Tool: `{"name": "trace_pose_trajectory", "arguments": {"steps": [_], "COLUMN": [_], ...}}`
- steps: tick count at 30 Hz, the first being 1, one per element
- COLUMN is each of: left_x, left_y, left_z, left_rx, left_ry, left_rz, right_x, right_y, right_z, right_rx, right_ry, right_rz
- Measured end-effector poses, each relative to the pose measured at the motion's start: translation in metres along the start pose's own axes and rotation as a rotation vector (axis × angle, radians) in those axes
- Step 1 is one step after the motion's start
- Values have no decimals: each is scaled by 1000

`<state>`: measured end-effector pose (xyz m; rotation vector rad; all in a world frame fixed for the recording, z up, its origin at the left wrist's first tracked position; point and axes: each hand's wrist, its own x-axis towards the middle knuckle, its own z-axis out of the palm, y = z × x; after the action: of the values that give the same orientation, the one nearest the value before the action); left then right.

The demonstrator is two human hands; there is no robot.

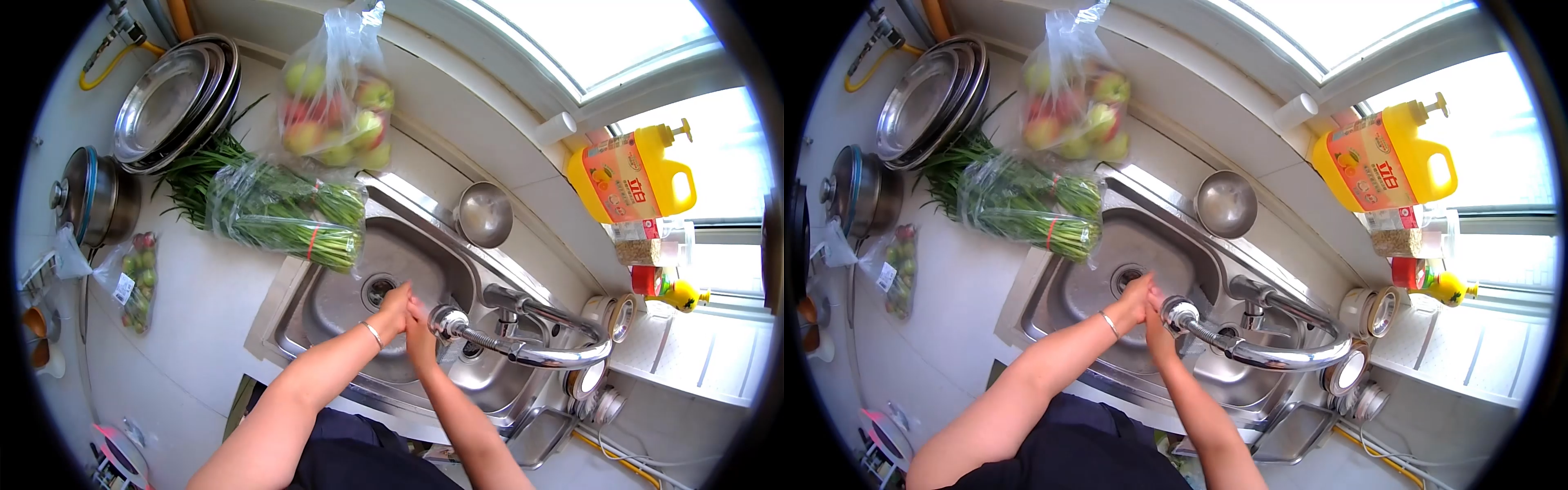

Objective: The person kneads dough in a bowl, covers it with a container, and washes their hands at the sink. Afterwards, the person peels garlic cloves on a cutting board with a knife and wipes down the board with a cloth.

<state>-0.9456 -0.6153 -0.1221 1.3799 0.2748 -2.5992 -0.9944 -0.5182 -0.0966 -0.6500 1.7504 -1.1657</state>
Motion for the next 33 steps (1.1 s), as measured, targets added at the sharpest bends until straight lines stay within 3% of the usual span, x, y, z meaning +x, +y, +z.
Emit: {"name": "trace_pose_trajectory", "arguments": {"steps": [2, 3, 5, 6, 7, 8, 9, 10, 12, 15, 17, 20, 22, 25, 26, 28, 29, 31, 33], "left_x": [-9, -10, -14, -17, -22, -25, -27, -29, -35, -43, -42, -52, -69, -72, -72, -69, -65, -54, -51], "left_y": [-10, -14, -21, -20, -20, -22, -21, -19, -10, 16, 30, 45, 53, 53, 49, 38, 32, 18, 6], "left_z": [13, 16, 18, 17, 13, 7, -1, -9, -20, -26, -30, -21, -8, -2, -3, -4, -6, -13, -19], "left_rx": [-45, -45, 169, 165, 198, 230, 228, 219, 211, 715, 822, 959, 1598, 1750, 1751, 1278, 1280, 919, 835], "left_ry": [202, 202, 224, 222, 46, -128, -122, -238, -353, -272, -320, -364, -259, -184, -185, -105, -105, -43, -20], "left_rz": [231, 232, 492, 496, 533, 562, 560, 543, 520, 600, 588, 558, 934, 1040, 1036, 881, 880, 844, 806], "right_x": [10, 10, 11, 16, 19, 18, 16, 14, 12, 8, 9, 13, 16, 17, 17, 19, 17, 12, 14], "right_y": [-16, -22, -33, -33, -33, -29, -31, -36, -47, -43, -31, -54, -51, -49, -46, -41, -37, -31, -26], "right_z": [-8, -10, -11, -10, -8, -5, 0, -2, -10, -18, -27, -25, -28, -28, -28, -27, -24, -13, -7], "right_rx": [-594, -594, -727, -729, -465, -69, 349, 349, 575, 564, 571, 293, 349, 295, 296, 358, 360, 508, 455], "right_ry": [-201, -201, -229, -232, -160, -92, 22, 21, -10, 16, -17, 42, -44, -109, -108, -47, -47, 58, 19], "right_rz": [-477, -477, -375, -380, -365, -209, -101, -93, 227, 215, 201, 342, 281, 219, 222, 151, 151, 108, 56]}}
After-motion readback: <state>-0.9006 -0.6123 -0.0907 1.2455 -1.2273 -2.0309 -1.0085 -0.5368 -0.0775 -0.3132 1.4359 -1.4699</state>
